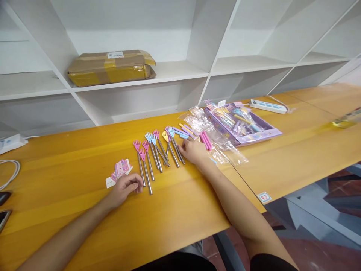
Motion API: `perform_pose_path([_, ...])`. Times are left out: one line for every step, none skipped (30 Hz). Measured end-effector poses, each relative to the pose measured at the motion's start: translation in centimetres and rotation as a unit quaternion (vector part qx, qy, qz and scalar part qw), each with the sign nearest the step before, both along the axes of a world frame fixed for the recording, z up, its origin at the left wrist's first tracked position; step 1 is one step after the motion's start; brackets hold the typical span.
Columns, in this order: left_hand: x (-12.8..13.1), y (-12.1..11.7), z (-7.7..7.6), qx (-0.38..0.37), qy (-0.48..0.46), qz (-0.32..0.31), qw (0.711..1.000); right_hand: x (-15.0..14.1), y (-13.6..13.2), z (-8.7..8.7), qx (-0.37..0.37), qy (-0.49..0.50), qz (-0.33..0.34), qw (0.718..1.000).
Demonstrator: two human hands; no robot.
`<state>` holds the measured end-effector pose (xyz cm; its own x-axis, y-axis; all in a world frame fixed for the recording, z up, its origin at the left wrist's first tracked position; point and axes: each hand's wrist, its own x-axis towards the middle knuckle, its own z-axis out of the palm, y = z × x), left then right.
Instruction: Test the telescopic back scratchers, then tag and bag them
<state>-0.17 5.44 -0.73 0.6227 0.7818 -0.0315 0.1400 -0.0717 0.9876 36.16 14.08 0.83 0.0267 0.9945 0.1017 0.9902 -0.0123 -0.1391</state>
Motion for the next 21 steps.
perform_pose_path([0.0, 0.0, 0.1, 0.001, 0.000, 0.000, 1.000, -0.2, -0.1, 0.1, -0.016, 0.000, 0.000, 1.000])
perform_pose_path([0.0, 0.0, 0.1, 0.002, -0.001, 0.001, 1.000, -0.3, -0.2, 0.3, -0.024, 0.002, 0.002, 1.000])
perform_pose_path([0.1, 0.0, 0.2, 0.003, -0.002, 0.000, 1.000, -0.5, -0.2, 0.4, -0.026, 0.004, 0.003, 1.000])
perform_pose_path([0.1, 0.1, 0.2, 0.002, -0.004, 0.000, 1.000, -0.6, -0.3, 0.6, -0.025, 0.006, 0.004, 1.000])
perform_pose_path([0.1, 0.1, 0.2, 0.001, -0.005, -0.001, 1.000, -0.8, -0.3, 0.7, -0.025, 0.008, 0.005, 1.000])
perform_pose_path([0.1, 0.1, 0.3, 0.000, -0.005, -0.002, 1.000, -1.0, -0.4, 0.8, -0.026, 0.011, 0.005, 1.000])
perform_pose_path([0.1, 0.1, 0.2, 0.000, -0.004, -0.004, 1.000, -1.2, -0.5, 0.9, -0.030, 0.015, 0.006, 0.999])
perform_pose_path([0.1, 0.1, 0.2, 0.000, -0.002, -0.005, 1.000, -1.4, -0.6, 1.0, -0.034, 0.020, 0.007, 0.999])
perform_pose_path([0.1, 0.1, 0.2, 0.001, 0.002, -0.006, 1.000, -1.6, -0.7, 1.1, -0.039, 0.024, 0.007, 0.999])
perform_pose_path([0.1, 0.1, 0.2, 0.001, 0.005, -0.006, 1.000, -1.9, -0.8, 1.1, -0.042, 0.028, 0.006, 0.999])
perform_pose_path([0.1, 0.1, 0.1, 0.000, 0.007, -0.006, 1.000, -2.1, -0.9, 1.1, -0.044, 0.030, 0.002, 0.999])
perform_pose_path([0.1, 0.1, 0.1, 0.000, 0.008, -0.007, 1.000, -2.3, -0.9, 1.1, -0.044, 0.030, -0.003, 0.999])
perform_pose_path([0.1, 0.1, 0.1, 0.001, 0.011, -0.007, 1.000, -2.4, -1.0, 1.0, -0.043, 0.030, -0.009, 0.999])
perform_pose_path([0.0, 0.1, 0.0, 0.004, 0.015, -0.008, 1.000, -2.5, -1.0, 1.0, -0.041, 0.030, -0.016, 0.999])
perform_pose_path([0.0, 0.1, 0.0, 0.008, 0.021, -0.007, 1.000, -2.5, -0.9, 0.9, -0.039, 0.030, -0.023, 0.999])
perform_pose_path([0.0, 0.1, 0.0, 0.013, 0.029, -0.007, 0.999, -2.5, -0.9, 0.8, -0.037, 0.029, -0.029, 0.998])
perform_pose_path([0.0, 0.1, 0.1, 0.017, 0.036, -0.005, 0.999, -2.4, -0.8, 0.8, -0.025, 0.037, -0.036, 0.998])
perform_pose_path([0.0, 0.1, 0.1, 0.021, 0.043, -0.003, 0.999, -2.2, -0.7, 0.7, -0.005, 0.054, -0.043, 0.998])
perform_pose_path([0.0, 0.0, 0.1, 0.023, 0.050, -0.001, 0.998, -2.0, -0.6, 0.7, 0.022, 0.077, -0.049, 0.996])
perform_pose_path([0.1, 0.0, 0.2, 0.025, 0.056, 0.000, 0.998, -1.7, -0.5, 0.6, 0.052, 0.102, -0.056, 0.992])
perform_pose_path([0.1, 0.0, 0.2, 0.027, 0.062, 0.001, 0.998, -1.3, -0.4, 0.6, 0.082, 0.127, -0.061, 0.987])
